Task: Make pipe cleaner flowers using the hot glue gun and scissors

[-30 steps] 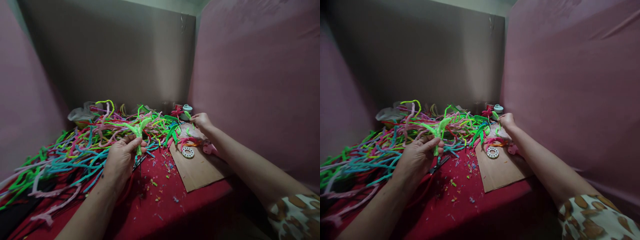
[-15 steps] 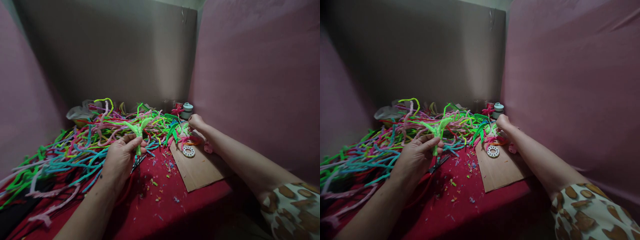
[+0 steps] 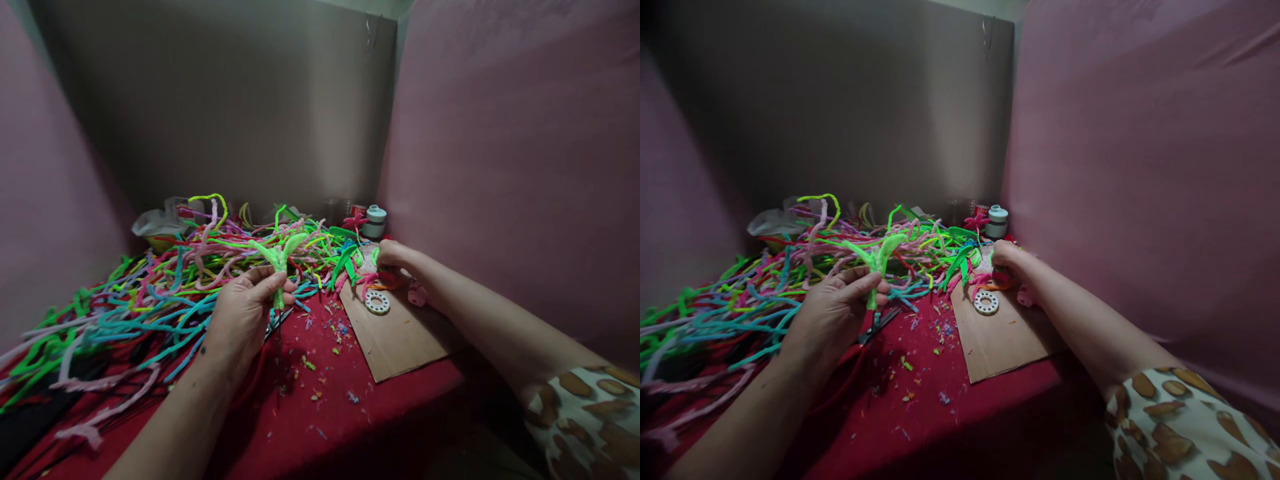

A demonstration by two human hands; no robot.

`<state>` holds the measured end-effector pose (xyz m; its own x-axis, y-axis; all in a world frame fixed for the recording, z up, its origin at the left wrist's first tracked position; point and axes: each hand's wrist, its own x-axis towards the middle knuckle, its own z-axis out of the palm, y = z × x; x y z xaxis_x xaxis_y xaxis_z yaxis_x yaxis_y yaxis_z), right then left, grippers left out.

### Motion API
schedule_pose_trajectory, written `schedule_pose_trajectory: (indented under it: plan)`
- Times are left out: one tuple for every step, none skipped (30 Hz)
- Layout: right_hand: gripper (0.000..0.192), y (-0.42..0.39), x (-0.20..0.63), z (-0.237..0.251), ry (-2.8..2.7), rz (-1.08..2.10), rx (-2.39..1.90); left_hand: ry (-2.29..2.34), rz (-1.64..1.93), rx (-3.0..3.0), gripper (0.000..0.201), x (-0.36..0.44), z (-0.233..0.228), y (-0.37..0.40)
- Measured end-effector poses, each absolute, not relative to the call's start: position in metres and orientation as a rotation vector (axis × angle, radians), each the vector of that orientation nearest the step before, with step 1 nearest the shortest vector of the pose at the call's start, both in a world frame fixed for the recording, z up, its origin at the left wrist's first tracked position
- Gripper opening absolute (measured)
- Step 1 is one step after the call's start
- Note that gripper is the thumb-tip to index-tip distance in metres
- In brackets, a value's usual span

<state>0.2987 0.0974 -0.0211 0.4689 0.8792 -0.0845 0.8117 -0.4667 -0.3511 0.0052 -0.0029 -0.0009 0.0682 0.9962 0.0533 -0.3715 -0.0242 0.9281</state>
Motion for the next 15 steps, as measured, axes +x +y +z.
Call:
schedule_pose_trajectory:
  plan:
    - [0.015,0.097,0.299,-0.02,-1.436,0.377,-2.463,0.854,1.338,0.986,0.018,0.005,-0.001,-0.003]
    - [0.013,0.096,0.3,-0.019,-1.419,0.384,-2.468,0.852,1.339,0.986,0.018,0.005,-0.001,-0.003]
    - [0.011,0.095,0.302,-0.018,-1.398,0.391,-2.47,0.846,1.339,0.987,0.019,0.005,-0.002,-0.002]
    - [0.009,0.094,0.304,-0.017,-1.375,0.398,-2.463,0.837,1.337,0.991,0.019,0.005,-0.002,-0.002]
    - [0.008,0.093,0.306,-0.015,-1.353,0.407,-2.445,0.831,1.334,0.996,0.019,0.004,-0.002,-0.002]
    - [0.007,0.091,0.308,-0.013,-1.332,0.419,-2.414,0.829,1.334,1.0,0.02,0.005,-0.002,-0.002]
    - [0.007,0.089,0.31,-0.011,-1.312,0.434,-2.371,0.829,1.334,1.003,0.02,0.005,-0.003,-0.002]
    - [0.007,0.087,0.312,-0.008,-1.295,0.452,-2.317,0.833,1.334,1.003,0.019,0.005,-0.003,-0.002]
    - [0.008,0.084,0.313,-0.006,-1.281,0.473,-2.251,0.836,1.338,1.001,0.019,0.005,-0.003,-0.002]
    - [0.01,0.082,0.314,-0.003,-1.271,0.495,-2.173,0.837,1.344,0.999,0.017,0.005,-0.002,-0.003]
    - [0.011,0.08,0.313,0.0,-1.267,0.519,-2.083,0.835,1.347,0.997,0.016,0.005,-0.002,-0.003]
    - [0.012,0.078,0.312,0.002,-1.268,0.545,-1.979,0.826,1.347,0.994,0.014,0.005,-0.002,-0.004]
    - [0.013,0.075,0.309,0.004,-1.275,0.576,-1.867,0.811,1.341,0.989,0.013,0.005,-0.002,-0.004]
    - [0.015,0.072,0.305,0.006,-1.285,0.611,-1.752,0.788,1.342,0.979,0.012,0.005,-0.002,-0.005]
    - [0.016,0.068,0.301,0.008,-1.297,0.65,-1.642,0.755,1.346,0.964,0.013,0.005,-0.002,-0.005]
